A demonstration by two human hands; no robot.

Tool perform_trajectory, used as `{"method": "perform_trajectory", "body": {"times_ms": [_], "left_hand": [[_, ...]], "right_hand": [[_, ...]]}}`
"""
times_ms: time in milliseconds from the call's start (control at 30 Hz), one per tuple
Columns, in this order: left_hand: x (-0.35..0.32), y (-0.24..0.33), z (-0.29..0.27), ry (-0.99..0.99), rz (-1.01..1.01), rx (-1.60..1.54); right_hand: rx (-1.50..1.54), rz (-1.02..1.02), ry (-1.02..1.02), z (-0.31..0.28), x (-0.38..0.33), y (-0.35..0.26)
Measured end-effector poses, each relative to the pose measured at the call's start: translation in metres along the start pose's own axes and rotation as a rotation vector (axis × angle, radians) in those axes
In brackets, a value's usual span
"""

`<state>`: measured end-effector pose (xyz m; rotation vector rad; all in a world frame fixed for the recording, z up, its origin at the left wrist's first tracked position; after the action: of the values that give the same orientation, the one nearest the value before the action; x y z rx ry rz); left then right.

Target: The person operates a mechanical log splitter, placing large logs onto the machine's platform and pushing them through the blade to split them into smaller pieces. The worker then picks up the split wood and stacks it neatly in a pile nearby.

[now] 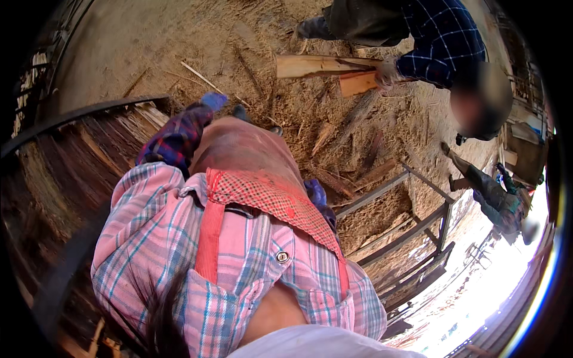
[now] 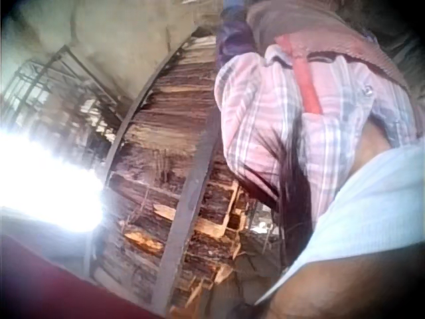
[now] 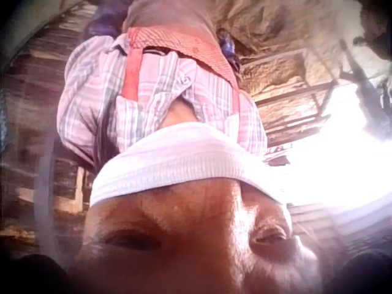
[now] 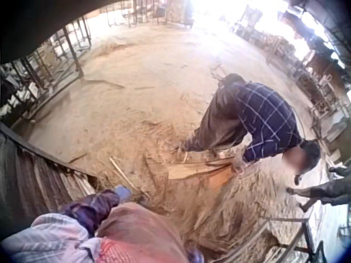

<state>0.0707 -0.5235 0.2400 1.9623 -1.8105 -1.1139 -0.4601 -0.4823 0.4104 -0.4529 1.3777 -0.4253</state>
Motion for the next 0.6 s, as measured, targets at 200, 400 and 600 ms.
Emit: {"method": "perform_trajectory", "body": {"times_ms": [200, 400, 600], "left_hand": [[0.017, 0.114, -0.015, 0.014, -0.655, -0.898], [0.028, 0.157, 0.038, -0.344, -0.109, -0.374], [0.014, 0.113, 0.063, -0.291, -0.312, -0.669]], "right_hand": [[0.208, -0.099, 0.221, -0.057, 0.017, -0.015], [0.18, -0.167, 0.157, -0.053, 0.04, -0.053], [-0.035, -0.232, 0.154, -0.003, 0.088, -0.134]]}}
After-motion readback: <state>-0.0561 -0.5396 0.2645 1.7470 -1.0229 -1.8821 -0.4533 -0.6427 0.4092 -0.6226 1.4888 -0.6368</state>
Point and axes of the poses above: each hand's wrist, its own x-axis towards the middle knuckle, its own z-axis out of the palm, y = z × x, the point moved 1 cm from there along x, towards the middle knuckle, and after that the axes turned 3 degrees about -y, right-handed, at the moved point
